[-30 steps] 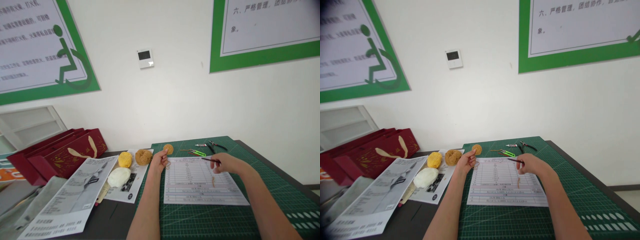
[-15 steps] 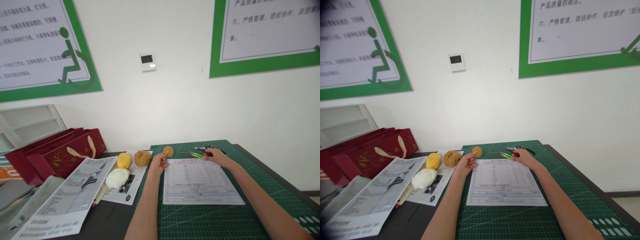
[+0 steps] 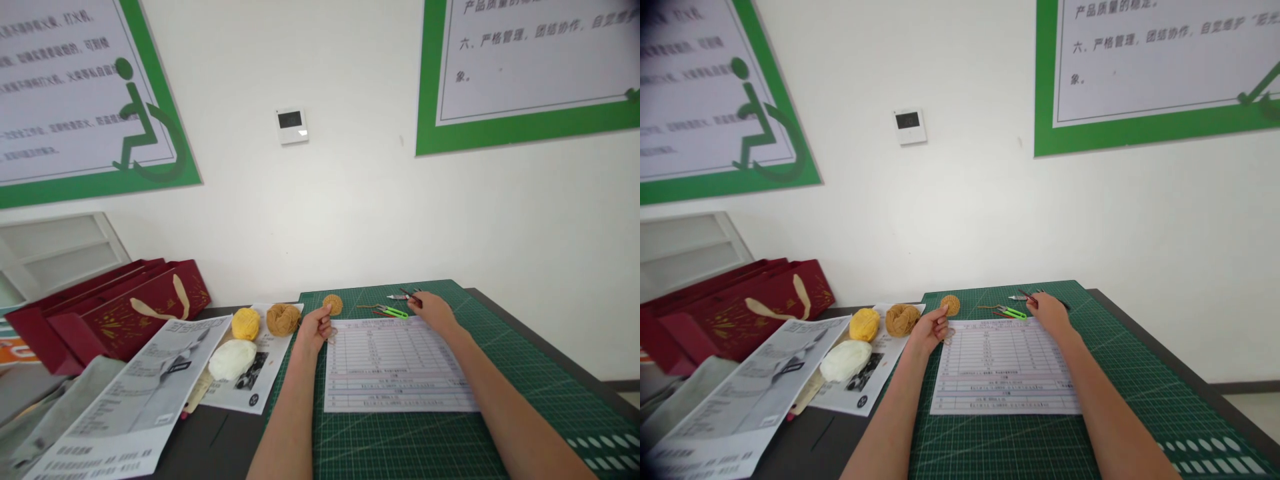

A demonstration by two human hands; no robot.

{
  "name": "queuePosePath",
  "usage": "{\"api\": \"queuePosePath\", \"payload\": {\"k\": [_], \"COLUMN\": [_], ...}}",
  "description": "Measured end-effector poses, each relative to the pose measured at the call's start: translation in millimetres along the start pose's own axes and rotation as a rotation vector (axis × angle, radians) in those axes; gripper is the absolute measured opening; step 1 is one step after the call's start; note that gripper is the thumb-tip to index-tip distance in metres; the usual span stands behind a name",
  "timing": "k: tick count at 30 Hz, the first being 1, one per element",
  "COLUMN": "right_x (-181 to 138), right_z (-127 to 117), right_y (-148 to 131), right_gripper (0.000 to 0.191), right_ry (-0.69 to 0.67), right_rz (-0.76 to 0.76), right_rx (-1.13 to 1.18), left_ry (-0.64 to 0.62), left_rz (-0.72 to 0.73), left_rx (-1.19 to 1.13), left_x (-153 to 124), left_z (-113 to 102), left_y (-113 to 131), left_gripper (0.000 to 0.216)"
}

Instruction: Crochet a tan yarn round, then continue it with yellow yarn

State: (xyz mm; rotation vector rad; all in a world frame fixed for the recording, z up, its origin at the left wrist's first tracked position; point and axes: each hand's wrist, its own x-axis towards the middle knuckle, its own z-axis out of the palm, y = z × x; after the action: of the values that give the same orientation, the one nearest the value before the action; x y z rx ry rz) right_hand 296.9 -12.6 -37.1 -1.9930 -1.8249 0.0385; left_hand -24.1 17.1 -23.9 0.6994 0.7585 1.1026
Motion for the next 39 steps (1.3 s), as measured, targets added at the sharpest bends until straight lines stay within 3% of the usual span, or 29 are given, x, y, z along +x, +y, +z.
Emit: {"api": "queuePosePath", "payload": {"k": [4, 10, 13, 25, 34, 37, 39], "right_x": [-2, -5, -4, -3, -7, -7, -7], "right_z": [-6, -9, -7, 0, 8, 9, 10], "right_y": [-2, 4, 5, -2, -19, -25, -37], "right_gripper": [0.006, 0.034, 0.039, 0.024, 0.03, 0.029, 0.025], "right_ry": [-0.153, -0.205, -0.207, -0.175, -0.175, -0.071, 0.045], "right_rz": [-0.086, -0.102, -0.092, -0.062, -0.144, -0.159, -0.111], "right_rx": [0.008, 0.002, -0.013, -0.025, 0.055, 0.165, 0.376], "left_ry": [0.007, 0.008, 0.005, 0.005, -0.014, -0.033, -0.054], "left_rz": [0.002, 0.006, 0.008, 0.002, -0.002, 0.003, 0.003], "left_rx": [-0.002, -0.008, -0.009, 0.019, 0.106, 0.139, 0.162], "left_x": [0, 4, 5, 0, -1, -2, -3], "left_z": [-2, -3, -4, -2, 4, 7, 9], "left_y": [0, 0, 0, 2, -2, -5, -6], "left_gripper": [0.038, 0.036, 0.036, 0.037, 0.041, 0.044, 0.046]}}
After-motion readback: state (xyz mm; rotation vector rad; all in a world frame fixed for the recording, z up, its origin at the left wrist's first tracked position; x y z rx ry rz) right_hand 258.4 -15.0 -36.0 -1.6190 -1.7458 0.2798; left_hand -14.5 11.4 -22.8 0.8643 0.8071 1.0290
